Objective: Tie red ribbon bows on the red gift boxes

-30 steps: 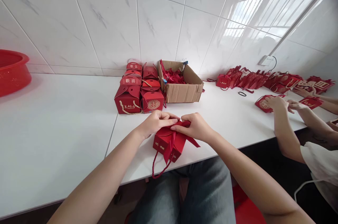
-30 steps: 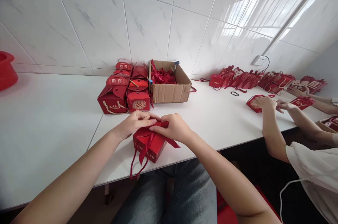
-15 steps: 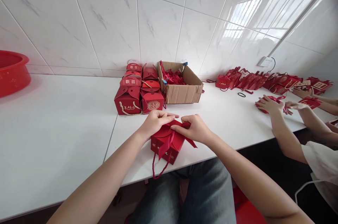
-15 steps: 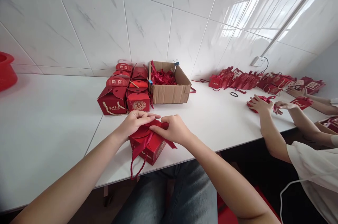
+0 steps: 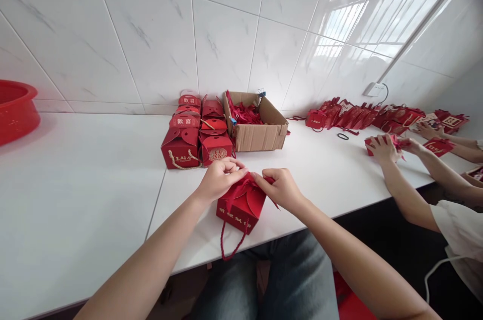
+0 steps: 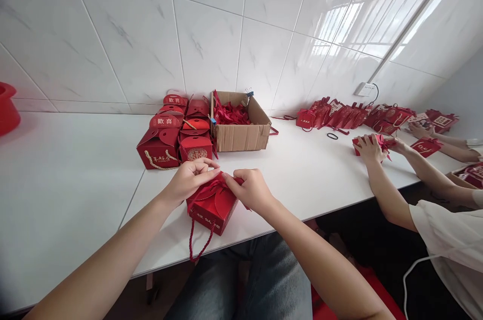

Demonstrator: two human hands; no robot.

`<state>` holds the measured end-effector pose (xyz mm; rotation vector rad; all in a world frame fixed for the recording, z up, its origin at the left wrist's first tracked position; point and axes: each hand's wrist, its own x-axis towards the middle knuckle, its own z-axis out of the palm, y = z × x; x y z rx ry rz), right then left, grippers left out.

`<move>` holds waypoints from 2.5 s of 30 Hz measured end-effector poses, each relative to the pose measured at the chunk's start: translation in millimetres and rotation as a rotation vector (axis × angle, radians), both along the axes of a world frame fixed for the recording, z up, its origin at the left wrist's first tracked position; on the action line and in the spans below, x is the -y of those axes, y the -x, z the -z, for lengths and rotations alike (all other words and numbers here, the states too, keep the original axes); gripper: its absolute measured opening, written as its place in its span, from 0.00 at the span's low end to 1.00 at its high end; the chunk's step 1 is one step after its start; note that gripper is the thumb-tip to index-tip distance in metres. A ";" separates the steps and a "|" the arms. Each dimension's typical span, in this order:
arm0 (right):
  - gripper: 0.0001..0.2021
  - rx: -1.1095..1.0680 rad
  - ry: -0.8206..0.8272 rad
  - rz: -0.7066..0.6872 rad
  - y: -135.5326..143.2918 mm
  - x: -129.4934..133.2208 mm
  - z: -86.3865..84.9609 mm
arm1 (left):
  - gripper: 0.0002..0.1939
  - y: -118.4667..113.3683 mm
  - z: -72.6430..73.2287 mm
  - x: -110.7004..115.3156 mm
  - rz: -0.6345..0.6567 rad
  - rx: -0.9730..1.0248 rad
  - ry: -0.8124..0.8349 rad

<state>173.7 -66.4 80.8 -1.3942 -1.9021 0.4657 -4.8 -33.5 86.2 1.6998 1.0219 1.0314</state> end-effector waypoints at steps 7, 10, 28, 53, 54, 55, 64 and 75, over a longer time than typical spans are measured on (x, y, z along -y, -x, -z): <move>0.25 0.011 0.023 0.004 0.3 -3.4 -1.2 | 0.25 2.7 5.7 -7.8 -0.012 -0.002 -0.017; 0.26 0.014 -0.001 0.055 1.8 -5.3 -1.4 | 0.25 2.4 4.0 -6.5 -0.019 -0.001 0.001; 0.25 -0.015 -0.004 0.087 -2.2 -8.1 -5.6 | 0.16 0.8 0.8 1.7 0.077 0.003 0.110; 0.17 -0.416 -0.087 0.035 -37.3 29.6 46.2 | 0.31 -9.5 12.9 6.8 0.198 0.193 0.280; 0.21 -0.416 -0.085 0.015 -36.2 32.5 48.0 | 0.32 -8.5 13.5 6.1 0.206 0.197 0.276; 0.27 -0.419 -0.074 -0.020 -35.5 34.6 50.1 | 0.33 -7.8 14.4 5.8 0.214 0.207 0.276; 0.55 -0.343 0.047 -0.206 -45.9 45.3 67.2 | 0.34 -15.2 32.6 5.5 0.350 0.414 0.348; 0.56 0.088 0.178 0.811 -121.3 5.8 86.3 | 0.33 -22.7 62.6 -8.8 0.097 -0.339 -0.036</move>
